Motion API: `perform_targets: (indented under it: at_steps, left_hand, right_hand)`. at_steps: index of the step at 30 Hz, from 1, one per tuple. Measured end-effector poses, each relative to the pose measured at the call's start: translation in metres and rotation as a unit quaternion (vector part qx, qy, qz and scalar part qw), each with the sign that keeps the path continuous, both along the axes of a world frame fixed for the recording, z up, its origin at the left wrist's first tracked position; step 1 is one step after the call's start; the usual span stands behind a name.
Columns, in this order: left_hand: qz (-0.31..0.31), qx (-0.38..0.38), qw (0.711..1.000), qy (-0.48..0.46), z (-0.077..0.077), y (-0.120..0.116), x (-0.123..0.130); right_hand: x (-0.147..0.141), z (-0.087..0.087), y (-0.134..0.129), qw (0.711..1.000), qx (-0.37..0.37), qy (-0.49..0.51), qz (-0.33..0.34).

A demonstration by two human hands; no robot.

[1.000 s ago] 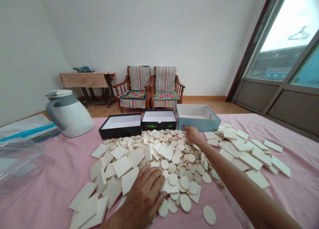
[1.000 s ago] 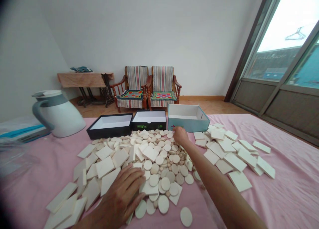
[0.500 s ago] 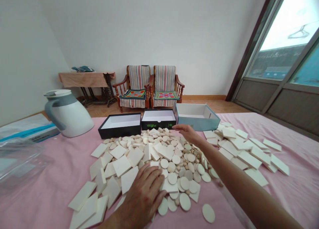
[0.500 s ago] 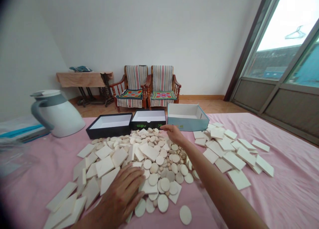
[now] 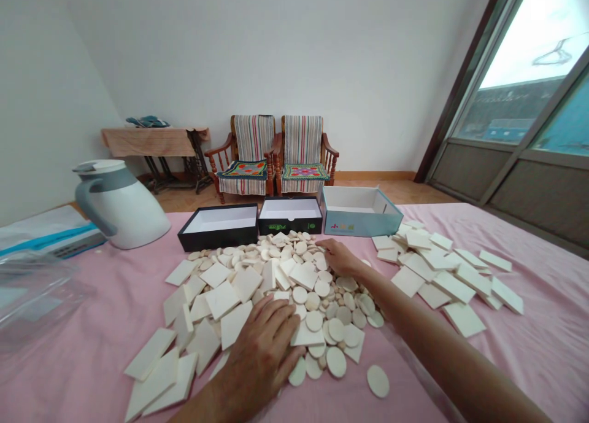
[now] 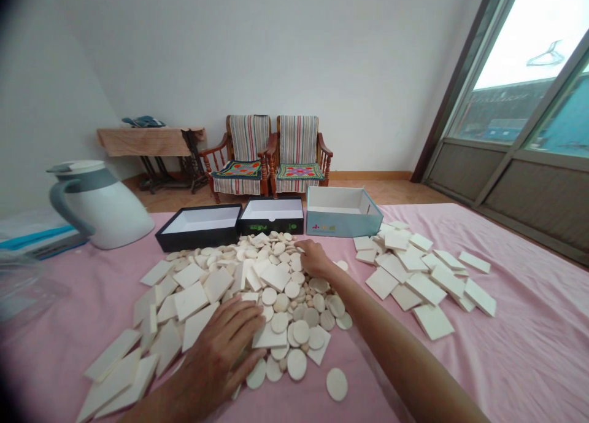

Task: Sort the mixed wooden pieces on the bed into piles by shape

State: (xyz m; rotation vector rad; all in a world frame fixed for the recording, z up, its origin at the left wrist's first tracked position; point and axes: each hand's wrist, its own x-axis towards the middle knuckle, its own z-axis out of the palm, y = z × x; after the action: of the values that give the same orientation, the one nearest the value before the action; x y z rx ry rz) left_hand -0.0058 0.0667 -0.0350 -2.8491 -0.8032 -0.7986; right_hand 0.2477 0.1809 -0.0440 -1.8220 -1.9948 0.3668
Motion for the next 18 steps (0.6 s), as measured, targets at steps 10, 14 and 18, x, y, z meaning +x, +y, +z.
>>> perform_targets:
  at_steps: [10, 14, 18]
  left_hand:
    - [0.003, 0.028, 1.000, -0.005, -0.004, 0.001, -0.001]
    - [0.004, 0.040, 0.999, 0.016, -0.008, 0.003, -0.003]
    - [0.001, 0.042, 0.999, 0.020, -0.011, 0.005, -0.004]
  right_hand:
    - [-0.049, 0.032, -0.063, 0.994, 0.045, -0.049, 0.086]
    - [-0.053, 0.031, -0.066, 0.996, 0.073, 0.000, 0.058]
    - [-0.012, 0.038, -0.067, 0.988, 0.145, 0.042, -0.012]
